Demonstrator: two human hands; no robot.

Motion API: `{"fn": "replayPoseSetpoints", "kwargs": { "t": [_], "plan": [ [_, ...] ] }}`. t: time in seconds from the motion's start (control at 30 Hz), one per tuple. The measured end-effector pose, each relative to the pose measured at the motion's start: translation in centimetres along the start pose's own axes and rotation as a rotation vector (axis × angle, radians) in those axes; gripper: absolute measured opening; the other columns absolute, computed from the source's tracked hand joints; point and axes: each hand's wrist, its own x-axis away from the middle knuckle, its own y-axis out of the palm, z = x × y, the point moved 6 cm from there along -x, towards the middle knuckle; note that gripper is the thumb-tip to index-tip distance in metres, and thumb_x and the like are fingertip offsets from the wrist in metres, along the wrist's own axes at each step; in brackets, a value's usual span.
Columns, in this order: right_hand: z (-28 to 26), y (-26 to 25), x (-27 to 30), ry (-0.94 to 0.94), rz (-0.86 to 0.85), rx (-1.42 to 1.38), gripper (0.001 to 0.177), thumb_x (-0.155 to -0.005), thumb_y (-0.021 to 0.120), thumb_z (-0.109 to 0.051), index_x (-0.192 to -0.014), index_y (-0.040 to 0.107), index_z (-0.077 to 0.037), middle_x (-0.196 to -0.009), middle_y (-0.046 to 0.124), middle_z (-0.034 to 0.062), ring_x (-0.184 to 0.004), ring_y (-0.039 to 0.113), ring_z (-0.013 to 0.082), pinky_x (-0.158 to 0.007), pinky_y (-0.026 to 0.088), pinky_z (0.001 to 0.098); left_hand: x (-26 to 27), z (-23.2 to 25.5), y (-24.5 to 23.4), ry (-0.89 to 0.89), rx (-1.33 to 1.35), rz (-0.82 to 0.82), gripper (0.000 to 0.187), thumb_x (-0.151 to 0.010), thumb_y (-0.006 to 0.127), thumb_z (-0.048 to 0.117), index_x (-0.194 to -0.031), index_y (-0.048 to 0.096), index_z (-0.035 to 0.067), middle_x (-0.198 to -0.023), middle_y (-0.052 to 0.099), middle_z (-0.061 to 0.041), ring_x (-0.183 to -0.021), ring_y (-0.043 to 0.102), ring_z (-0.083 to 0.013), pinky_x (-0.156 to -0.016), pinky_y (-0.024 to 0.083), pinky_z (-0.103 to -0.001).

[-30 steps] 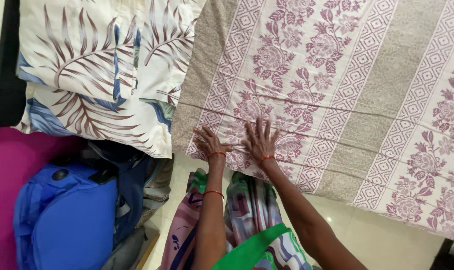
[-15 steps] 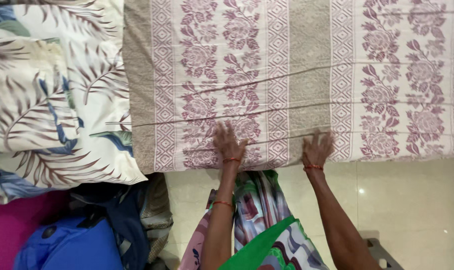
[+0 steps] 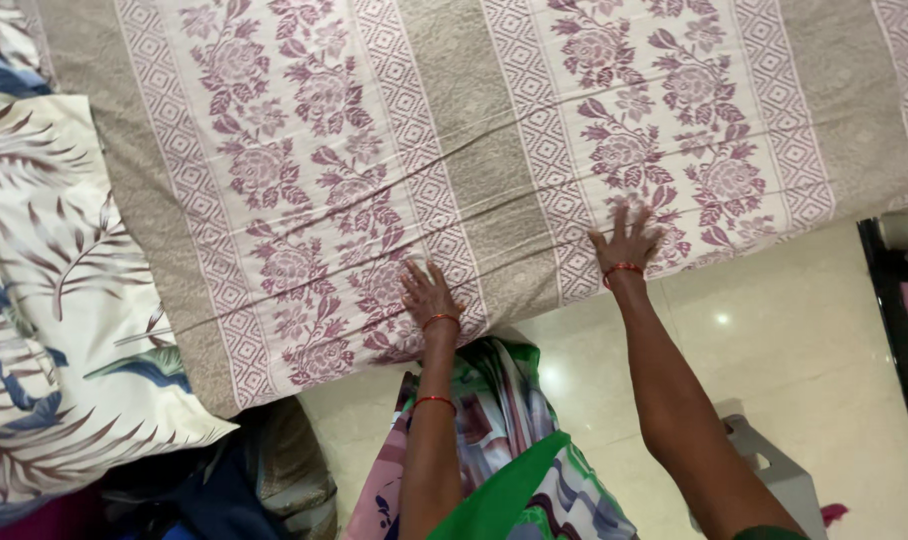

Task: The person folds a patterned pillowcase on a bed, then smooths and adjusts the bedsheet. The person repeatedly folds and unfolds the pillowcase, smoothing the fabric between folds.

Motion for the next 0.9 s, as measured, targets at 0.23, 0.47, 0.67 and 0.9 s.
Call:
{"fn": "replayPoseSetpoints", "kwargs": {
  "t": [0.23, 0.47, 0.67, 0.9],
  "plan": [
    [0.1, -0.6, -2.7, 0.024, -0.145, 0.005, 0.114, -0.076, 0.061, -0.082, -0.165, 0.001, -0.044, -0.171, -0.017, 0.0144, -0.149, -0.015, 0.0604, -0.12, 0.006, 0.0739, -1.5, 0.6, 0.9, -0.109, -0.052, -0.074, 0.126, -0.069, 0.094, 0.046, -0.164, 0.015, 0.02, -0.17, -0.009, -0.024, -0.156, 0.007, -0.0478, -0.117, 0.033, -0.063],
    [0.2, -4.1, -5.0, -0.149, -0.069, -0.057, 0.11, -0.076, 0.066, -0.084, -0.164, 0.01, -0.05, -0.172, -0.016, 0.0164, -0.147, -0.018, 0.0637, -0.117, 0.004, 0.081, -1.6, 0.8, 0.9, -0.123, -0.046, -0.072, 0.128, -0.066, 0.096, 0.041, -0.163, 0.017, 0.018, -0.17, -0.01, -0.024, -0.156, 0.006, -0.0484, -0.117, 0.033, -0.064],
    [1.3, -5.9, -11.1, -0.117, -0.163, -0.046, 0.108, -0.075, 0.066, -0.081, -0.163, 0.01, -0.052, -0.173, -0.017, 0.0092, -0.148, -0.019, 0.0627, -0.116, 0.003, 0.0823, -1.7, 1.0, 1.3, -0.16, -0.003, -0.085, 0.126, -0.068, 0.096, 0.035, -0.163, 0.016, 0.015, -0.171, -0.011, -0.023, -0.157, 0.006, -0.0469, -0.12, 0.031, -0.06],
    [5.3, -11.2, -24.1, -0.146, -0.07, -0.28, 0.111, -0.073, 0.069, -0.079, -0.162, 0.009, -0.052, -0.172, -0.022, 0.0131, -0.148, 0.002, 0.0502, -0.118, 0.002, 0.083, -3.3, 14.8, -2.0, 0.307, 0.233, 0.301, 0.117, -0.076, 0.086, 0.052, -0.156, 0.02, -0.004, -0.163, 0.008, -0.034, -0.151, 0.011, -0.0509, -0.119, 0.025, -0.064]
  ]
}}
